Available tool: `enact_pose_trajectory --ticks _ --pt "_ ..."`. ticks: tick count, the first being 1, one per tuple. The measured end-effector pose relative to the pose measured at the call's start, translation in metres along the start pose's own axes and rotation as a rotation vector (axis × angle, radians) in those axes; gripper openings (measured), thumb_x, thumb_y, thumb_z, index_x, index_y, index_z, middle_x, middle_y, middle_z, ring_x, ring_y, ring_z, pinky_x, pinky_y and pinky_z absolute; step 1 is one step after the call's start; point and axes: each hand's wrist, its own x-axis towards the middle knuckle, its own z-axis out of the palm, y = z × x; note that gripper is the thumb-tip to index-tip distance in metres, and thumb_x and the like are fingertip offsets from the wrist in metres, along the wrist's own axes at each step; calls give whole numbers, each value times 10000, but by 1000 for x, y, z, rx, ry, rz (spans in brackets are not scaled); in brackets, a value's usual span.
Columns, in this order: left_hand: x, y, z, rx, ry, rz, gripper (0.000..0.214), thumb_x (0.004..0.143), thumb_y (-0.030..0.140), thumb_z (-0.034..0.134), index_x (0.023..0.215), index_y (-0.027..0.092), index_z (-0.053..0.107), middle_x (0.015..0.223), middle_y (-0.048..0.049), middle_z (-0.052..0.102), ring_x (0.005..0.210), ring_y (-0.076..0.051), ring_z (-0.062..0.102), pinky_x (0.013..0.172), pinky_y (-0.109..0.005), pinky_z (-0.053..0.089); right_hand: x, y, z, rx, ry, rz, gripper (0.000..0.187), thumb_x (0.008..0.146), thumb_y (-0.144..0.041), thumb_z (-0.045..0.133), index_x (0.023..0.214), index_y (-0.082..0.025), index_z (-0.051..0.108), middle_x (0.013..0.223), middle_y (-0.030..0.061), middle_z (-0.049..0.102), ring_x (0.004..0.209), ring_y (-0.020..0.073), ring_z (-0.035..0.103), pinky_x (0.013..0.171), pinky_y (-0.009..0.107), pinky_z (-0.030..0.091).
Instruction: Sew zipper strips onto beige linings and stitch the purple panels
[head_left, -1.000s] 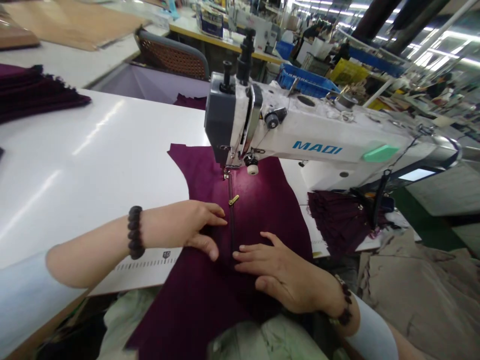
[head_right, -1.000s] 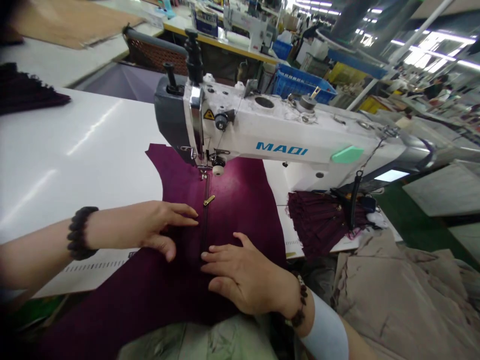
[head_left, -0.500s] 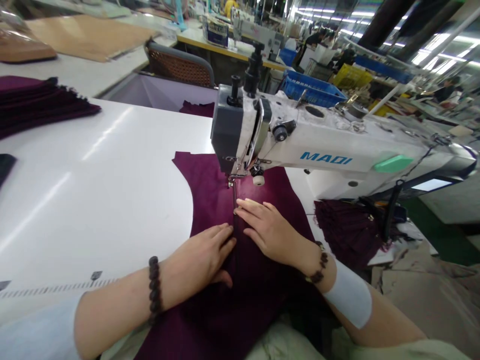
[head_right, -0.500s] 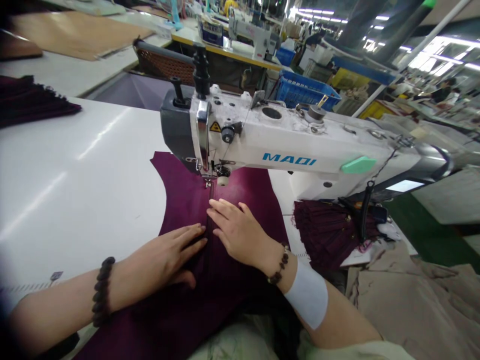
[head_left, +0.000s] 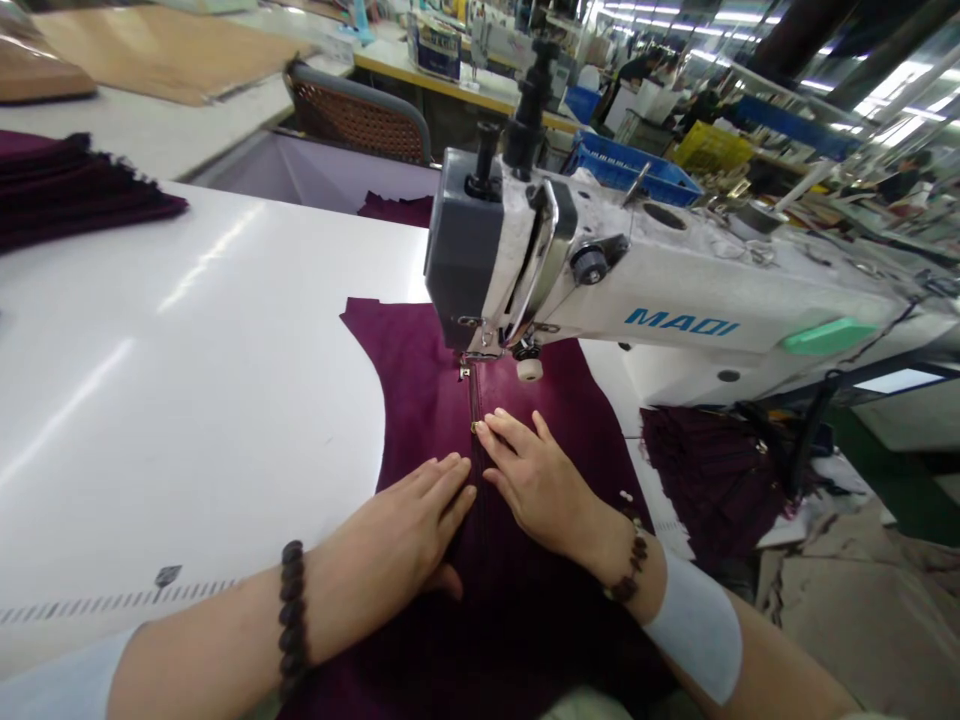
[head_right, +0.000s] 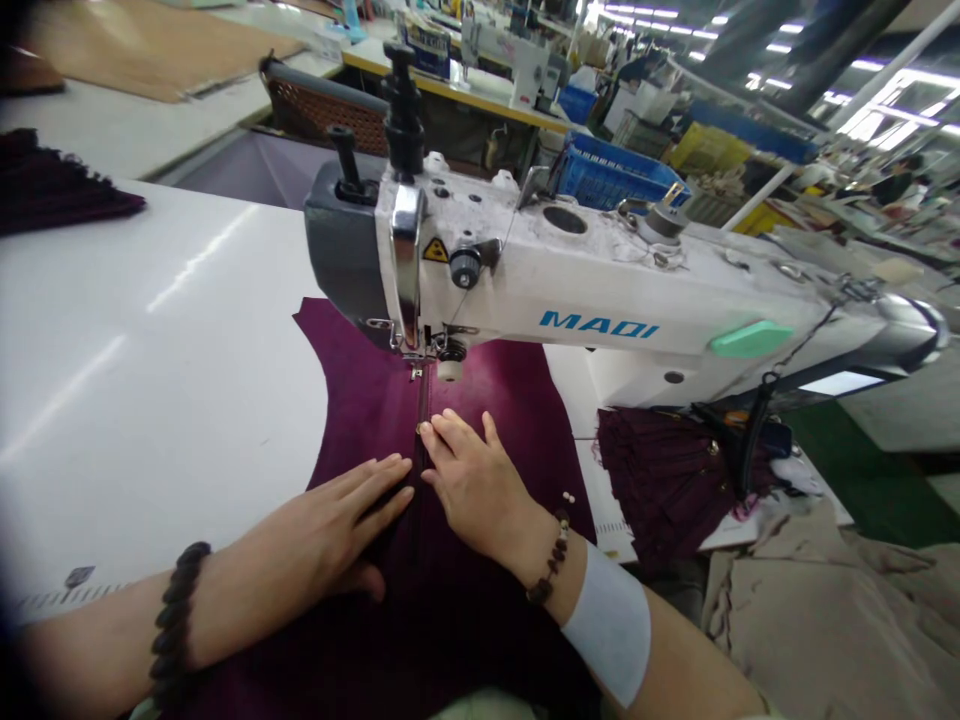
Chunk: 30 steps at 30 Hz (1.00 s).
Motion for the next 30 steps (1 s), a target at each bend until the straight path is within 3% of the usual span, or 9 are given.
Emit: enact_pose_trajectory --ticks 19,30 --pt "21 -38 -4 26 -19 -15 810 598 606 665 1136 9 572 1211 -252 521 1148 -336 489 986 -411 403 43 -1 13 17 127 213 441 906 -234 365 1293 -38 441 1224 185 440 1145 270 383 1052 511 267" --pt "31 -57 -3 38 5 -9 773 642 568 658 1150 -5 551 1245 -271 482 1176 -335 463 986 -417 398 63 24 10 75 102 137 450 913 -251 352 1320 -68 407 1242 170 439 1162 275 366 1037 497 279"
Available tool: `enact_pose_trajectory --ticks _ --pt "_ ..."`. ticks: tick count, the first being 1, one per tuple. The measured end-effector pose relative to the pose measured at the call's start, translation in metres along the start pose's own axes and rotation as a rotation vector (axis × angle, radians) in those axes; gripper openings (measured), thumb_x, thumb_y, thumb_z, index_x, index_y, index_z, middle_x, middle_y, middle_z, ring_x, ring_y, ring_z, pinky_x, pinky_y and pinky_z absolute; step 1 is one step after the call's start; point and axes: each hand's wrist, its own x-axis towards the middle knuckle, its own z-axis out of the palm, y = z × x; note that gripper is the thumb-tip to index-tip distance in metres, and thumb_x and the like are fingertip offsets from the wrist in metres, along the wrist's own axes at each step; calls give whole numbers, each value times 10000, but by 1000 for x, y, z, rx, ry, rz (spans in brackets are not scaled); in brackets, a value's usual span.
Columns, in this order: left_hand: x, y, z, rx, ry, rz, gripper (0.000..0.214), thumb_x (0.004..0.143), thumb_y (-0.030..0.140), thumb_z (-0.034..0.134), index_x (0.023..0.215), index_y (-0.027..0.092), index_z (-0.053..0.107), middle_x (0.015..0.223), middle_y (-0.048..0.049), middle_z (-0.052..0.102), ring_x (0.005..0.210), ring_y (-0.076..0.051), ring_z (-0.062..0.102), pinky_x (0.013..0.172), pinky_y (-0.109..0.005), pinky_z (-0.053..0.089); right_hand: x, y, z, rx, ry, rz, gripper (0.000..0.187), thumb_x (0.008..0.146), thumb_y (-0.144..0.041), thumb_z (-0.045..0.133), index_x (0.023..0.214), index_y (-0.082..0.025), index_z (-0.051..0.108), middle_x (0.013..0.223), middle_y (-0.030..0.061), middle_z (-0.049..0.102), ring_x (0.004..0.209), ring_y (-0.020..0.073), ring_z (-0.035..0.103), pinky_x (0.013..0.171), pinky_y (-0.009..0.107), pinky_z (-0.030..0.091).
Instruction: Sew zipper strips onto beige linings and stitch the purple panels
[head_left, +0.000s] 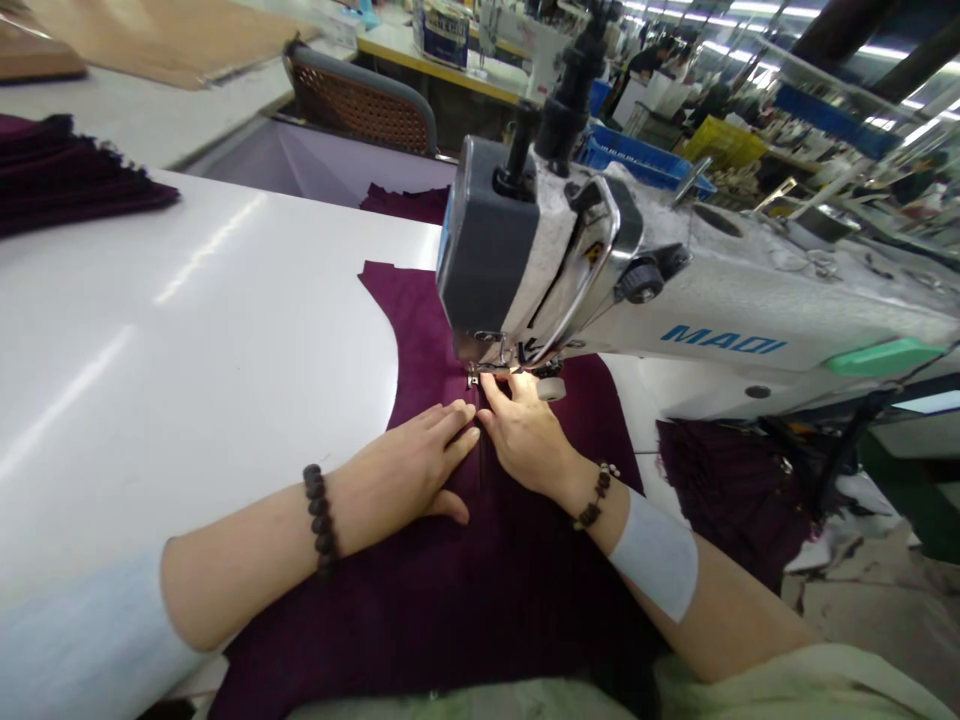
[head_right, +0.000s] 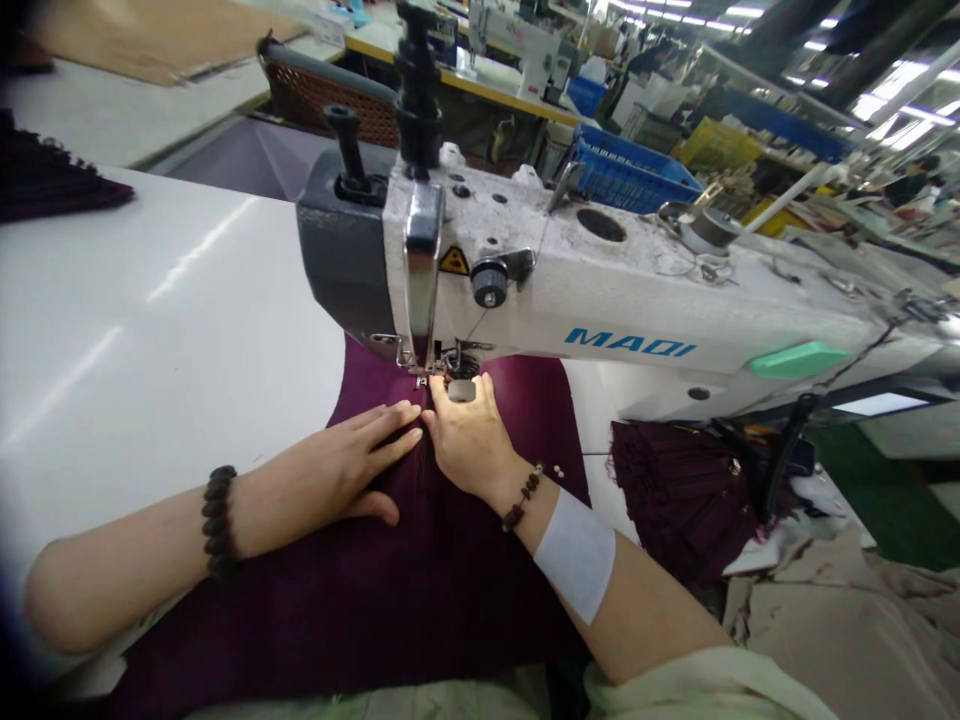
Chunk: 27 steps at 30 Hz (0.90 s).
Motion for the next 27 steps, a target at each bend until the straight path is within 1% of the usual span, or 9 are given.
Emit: enact_pose_trajectory --ticks 2,4,6,8,10,12,17,22,27 --pt "-2 0 2 6 1 -22 760 665 567 639 1178 16 535 1271 -258 464 1194 -324 450 989 -414 395 -4 2 -4 62 16 -14 433 916 -241 346 1317 -88 405 1244 151 445 1162 235 390 1047 454 292" --pt "-5 3 4 9 15 -45 741 685 561 627 1193 32 524 1279 -246 463 1199 -316 446 992 -422 392 -16 0 -9 83 36 11 434 910 -253 372 1317 -105 399 1270 136 433 1188 218 384 1057 449 289" --pt "-12 10 6 13 56 -44 693 711 525 627 1189 33 526 1262 -239 483 1187 -313 458 988 -436 393 -34 -7 -12 44 36 36 462 894 -284 421 1323 -117 389 1316 130 398 1241 232 335 1062 503 253" --pt "-21 20 7 19 110 -28 620 739 470 632 1168 32 542 1236 -229 509 1161 -308 481 981 -442 400 -53 -14 -12 -4 -4 8 465 889 -283 431 1327 -134 388 1364 118 359 1286 242 281 1058 557 211" --pt "-30 31 8 12 144 -14 577 756 442 629 1161 39 553 1227 -214 523 1143 -303 497 978 -442 406 -68 -18 -10 -13 -60 -53 439 901 -247 398 1331 -158 387 1391 94 336 1310 226 255 1060 571 186" --pt "-37 38 9 -10 162 -15 558 772 446 611 1166 54 556 1238 -196 522 1149 -303 492 979 -449 407 -75 -18 -8 -4 -91 -90 429 907 -228 381 1333 -172 384 1408 75 316 1323 211 238 1063 571 172" --pt "-43 42 14 -66 186 -17 511 822 431 555 1203 91 539 1277 -164 501 1193 -299 456 995 -464 392 -72 -11 -9 7 -113 -109 402 903 -233 401 1301 -178 424 1408 68 318 1325 204 246 1058 577 173" --pt "-40 38 14 -85 194 -36 450 836 391 548 1194 118 553 1275 -156 506 1191 -299 459 985 -484 397 -67 -10 -10 2 -101 -112 398 898 -219 407 1293 -174 433 1406 70 321 1325 203 250 1058 581 169" --pt "-35 32 14 -56 177 -44 452 829 390 561 1189 117 557 1268 -159 510 1190 -299 460 995 -487 385 -60 -6 -8 2 -98 -115 403 894 -209 415 1294 -166 432 1409 79 314 1325 202 249 1060 572 170"
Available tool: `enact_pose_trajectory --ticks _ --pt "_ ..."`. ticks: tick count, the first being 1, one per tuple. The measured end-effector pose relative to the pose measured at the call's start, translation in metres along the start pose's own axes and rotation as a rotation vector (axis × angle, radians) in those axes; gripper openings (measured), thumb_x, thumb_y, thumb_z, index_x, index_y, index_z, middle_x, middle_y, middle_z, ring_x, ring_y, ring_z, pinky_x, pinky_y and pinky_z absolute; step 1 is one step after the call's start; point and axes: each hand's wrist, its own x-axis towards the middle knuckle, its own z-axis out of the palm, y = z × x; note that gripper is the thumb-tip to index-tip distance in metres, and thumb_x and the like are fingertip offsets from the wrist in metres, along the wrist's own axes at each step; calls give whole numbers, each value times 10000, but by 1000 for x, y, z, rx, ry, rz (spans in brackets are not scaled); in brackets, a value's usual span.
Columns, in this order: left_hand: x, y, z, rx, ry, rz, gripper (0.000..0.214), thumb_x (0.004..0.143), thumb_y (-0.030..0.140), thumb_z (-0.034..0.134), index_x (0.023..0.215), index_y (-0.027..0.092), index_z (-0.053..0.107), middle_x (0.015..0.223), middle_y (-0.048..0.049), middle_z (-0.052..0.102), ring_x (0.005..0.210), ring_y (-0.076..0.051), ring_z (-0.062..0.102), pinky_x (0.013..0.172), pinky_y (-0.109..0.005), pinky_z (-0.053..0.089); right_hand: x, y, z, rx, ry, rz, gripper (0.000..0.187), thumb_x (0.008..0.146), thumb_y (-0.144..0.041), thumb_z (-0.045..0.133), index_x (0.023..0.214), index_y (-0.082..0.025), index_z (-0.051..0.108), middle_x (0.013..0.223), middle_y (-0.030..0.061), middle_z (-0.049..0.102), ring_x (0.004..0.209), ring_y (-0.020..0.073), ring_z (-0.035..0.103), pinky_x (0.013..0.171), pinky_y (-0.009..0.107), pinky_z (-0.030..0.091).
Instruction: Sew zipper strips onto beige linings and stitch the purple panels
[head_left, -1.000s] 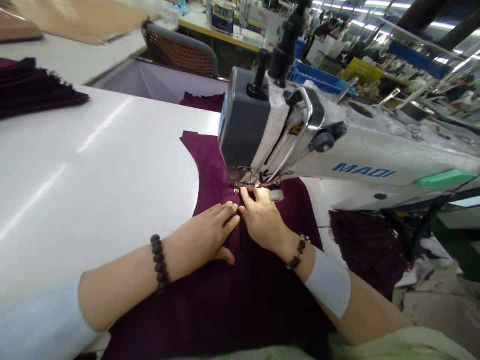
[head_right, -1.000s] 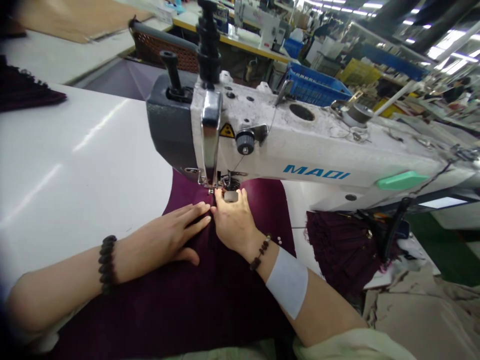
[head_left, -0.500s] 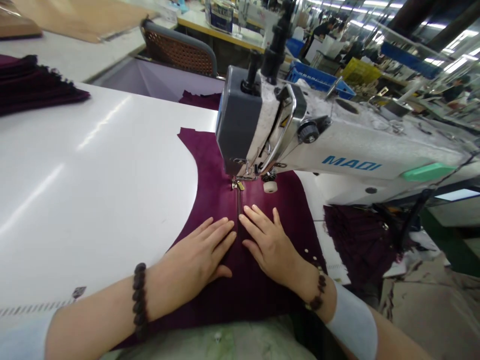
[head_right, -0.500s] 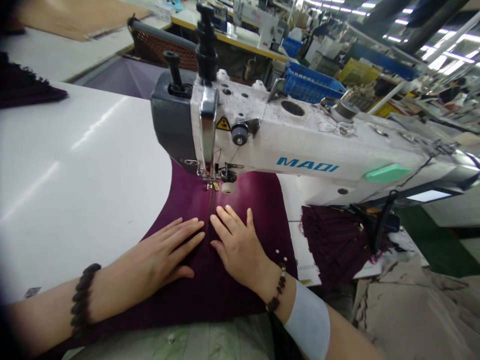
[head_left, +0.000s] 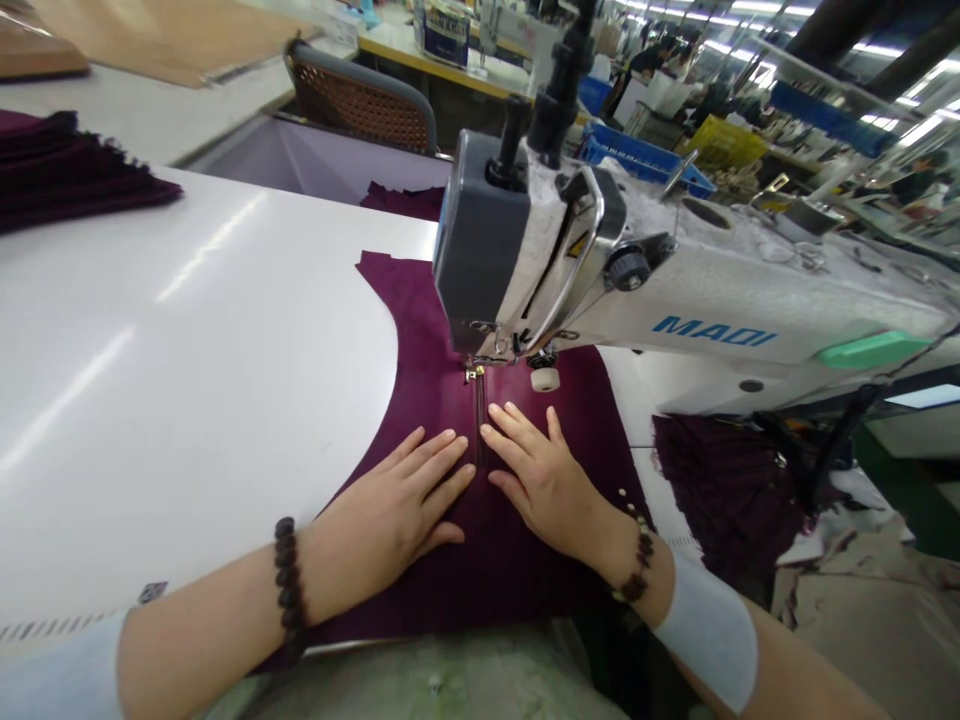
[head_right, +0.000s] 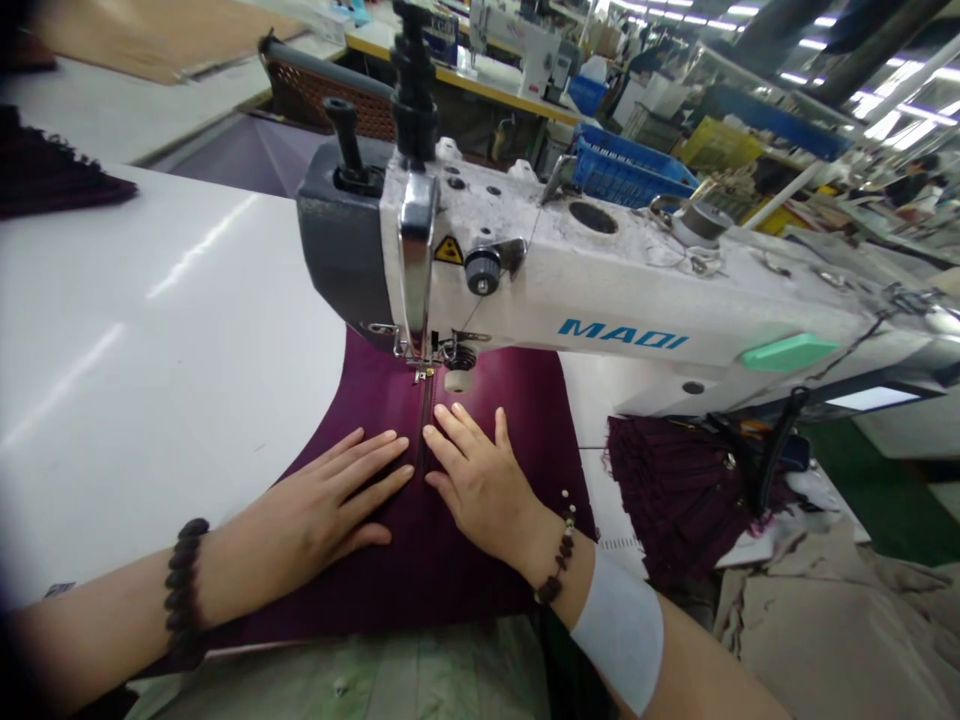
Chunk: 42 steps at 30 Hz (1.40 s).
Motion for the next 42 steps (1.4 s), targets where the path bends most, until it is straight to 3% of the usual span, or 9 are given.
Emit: enact_pose_trajectory --ticks 9,13,19,26,33,42 --pt "13 -22 6 60 30 16 469 834 411 550 1196 114 548 1272 -161 502 1204 -295 444 1004 -479 378 23 17 -5 26 -5 -10 402 906 -219 394 1304 -167 424 1398 103 327 1302 208 297 1045 581 191" --pt "21 -35 6 69 2 30 471 860 427 501 1216 120 528 1285 -160 486 1222 -284 422 1022 -468 357 35 26 -7 74 -4 -34 407 906 -218 400 1307 -151 419 1404 98 319 1308 185 290 1064 514 239" --pt "33 -52 6 45 20 51 478 870 436 469 1202 98 530 1233 -174 507 1196 -306 434 995 -485 377 50 39 -8 68 -16 -20 395 913 -251 417 1297 -161 439 1322 84 438 1203 178 431 1065 451 291" --pt "34 -50 10 45 37 11 357 911 313 422 1192 120 530 1194 -150 520 1170 -272 446 1007 -496 348 58 34 -10 -16 5 13 359 933 -230 368 1273 -169 468 1243 47 516 1153 154 464 993 345 401" --pt "36 -55 13 15 17 -7 351 935 296 359 1204 144 526 1223 -137 496 1213 -255 405 1036 -482 317 64 45 -3 13 -15 1 343 945 -252 349 1249 -197 499 1229 42 531 1135 164 480 984 362 391" --pt "46 -64 8 -18 -22 -34 360 930 301 366 1208 142 529 1150 -134 498 1156 -248 440 1028 -476 325 72 48 -8 -97 -53 32 324 948 -274 351 1007 -177 654 1021 66 634 996 196 553 906 369 399"
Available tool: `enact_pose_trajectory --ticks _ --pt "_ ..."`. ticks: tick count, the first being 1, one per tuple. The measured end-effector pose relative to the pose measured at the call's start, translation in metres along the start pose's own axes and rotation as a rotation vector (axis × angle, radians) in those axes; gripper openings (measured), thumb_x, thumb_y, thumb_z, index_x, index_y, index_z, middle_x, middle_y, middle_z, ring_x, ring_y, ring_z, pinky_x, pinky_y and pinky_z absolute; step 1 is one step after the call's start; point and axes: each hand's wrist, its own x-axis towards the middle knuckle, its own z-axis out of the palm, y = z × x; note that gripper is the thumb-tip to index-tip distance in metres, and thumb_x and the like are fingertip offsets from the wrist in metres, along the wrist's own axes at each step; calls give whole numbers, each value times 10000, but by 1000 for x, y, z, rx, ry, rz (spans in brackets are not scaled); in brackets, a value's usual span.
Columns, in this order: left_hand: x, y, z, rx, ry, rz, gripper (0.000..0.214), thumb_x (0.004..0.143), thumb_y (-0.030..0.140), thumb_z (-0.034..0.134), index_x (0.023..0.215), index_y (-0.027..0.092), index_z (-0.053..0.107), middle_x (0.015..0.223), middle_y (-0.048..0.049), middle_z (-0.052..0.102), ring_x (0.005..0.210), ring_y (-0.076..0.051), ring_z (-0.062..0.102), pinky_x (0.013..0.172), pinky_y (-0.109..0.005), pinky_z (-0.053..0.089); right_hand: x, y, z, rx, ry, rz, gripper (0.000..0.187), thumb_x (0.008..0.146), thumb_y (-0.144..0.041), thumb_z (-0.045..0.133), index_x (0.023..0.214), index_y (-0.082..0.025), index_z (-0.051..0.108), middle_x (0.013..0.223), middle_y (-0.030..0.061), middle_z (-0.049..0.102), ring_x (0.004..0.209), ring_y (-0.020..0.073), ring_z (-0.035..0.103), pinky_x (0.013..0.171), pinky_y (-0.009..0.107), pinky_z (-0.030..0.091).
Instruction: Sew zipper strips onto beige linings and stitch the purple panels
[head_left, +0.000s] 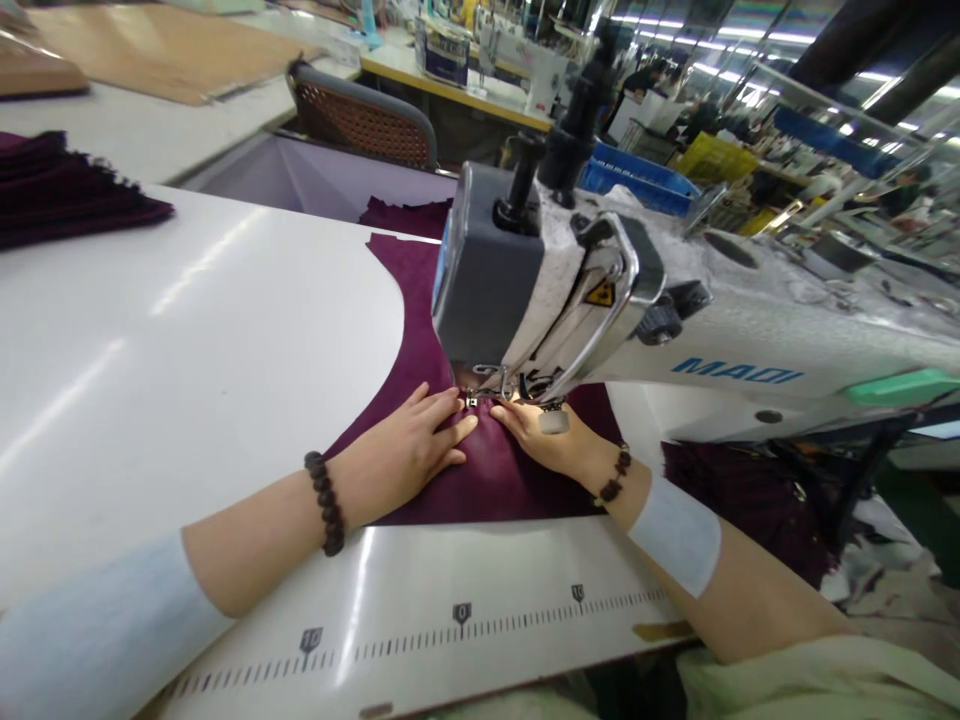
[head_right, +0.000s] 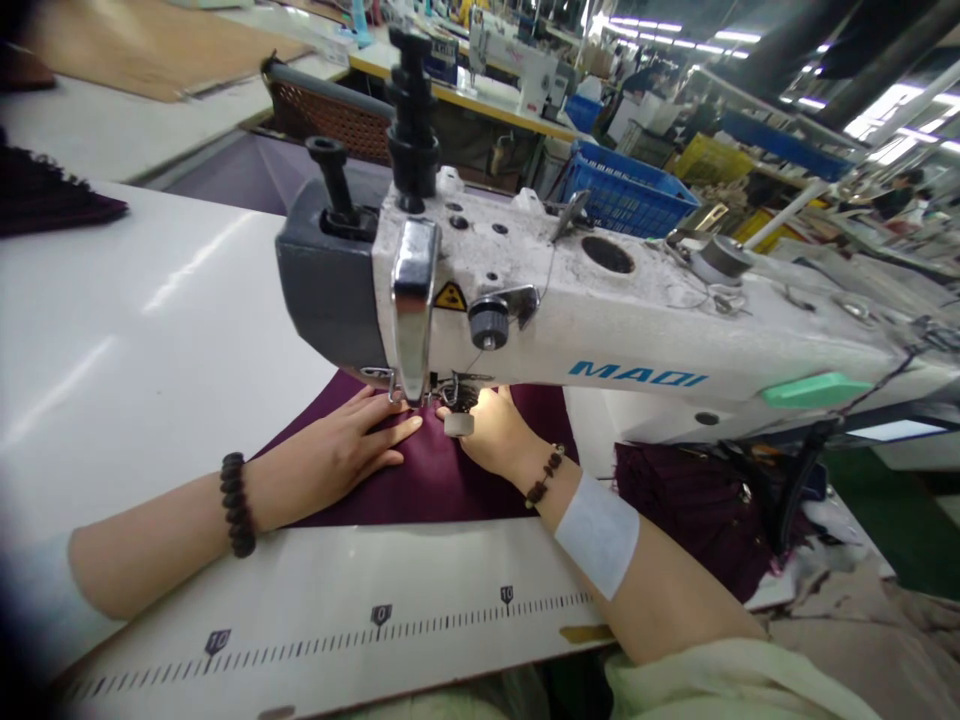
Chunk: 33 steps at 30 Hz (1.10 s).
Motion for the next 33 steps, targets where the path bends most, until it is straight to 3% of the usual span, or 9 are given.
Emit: enact_pose_trajectory --ticks 13,20,25,28,30,33 --pt "3 -3 -4 -15 13 17 354 929 291 361 1183 123 542 1154 -148 488 1113 -250 456 1008 -478 344 3 -2 -6 -2 -13 15 306 942 -232 355 1005 -183 650 984 68 638 1019 171 550 905 323 400" --pt "4 -3 -7 -28 -15 19 351 929 277 368 1200 129 534 1165 -144 501 1122 -242 462 1018 -464 331 5 -1 -6 -49 -95 44 360 955 -244 300 1038 -178 644 1041 73 623 1037 216 533 927 397 383" --pt "-1 -20 -4 -32 -59 74 355 944 258 329 1234 162 512 1257 -113 500 1194 -232 427 1053 -487 262 -8 4 -8 -86 -31 96 335 932 -300 384 1128 -123 589 1130 126 568 1114 235 477 997 416 341" --pt "-7 -31 -12 -21 -78 45 356 949 232 297 1201 183 544 1285 -83 503 1210 -233 420 1054 -509 250 -39 -16 -9 -80 26 191 475 898 -360 459 1273 -70 464 1297 170 437 1222 258 388 1015 414 348" --pt "-9 -29 -21 -37 -40 1 381 951 254 275 1134 159 596 1239 -98 538 1150 -232 476 1016 -467 335 -65 -40 -9 -95 11 237 562 866 -364 515 1307 -28 421 1337 210 377 1247 288 361 1003 418 372" --pt "-8 -12 -33 -64 24 -44 438 951 338 273 1050 113 636 1131 -124 587 1008 -216 559 909 -370 454 -92 -74 -14 -41 -26 154 515 887 -404 457 1287 -79 469 1318 182 418 1199 283 431 932 400 444"
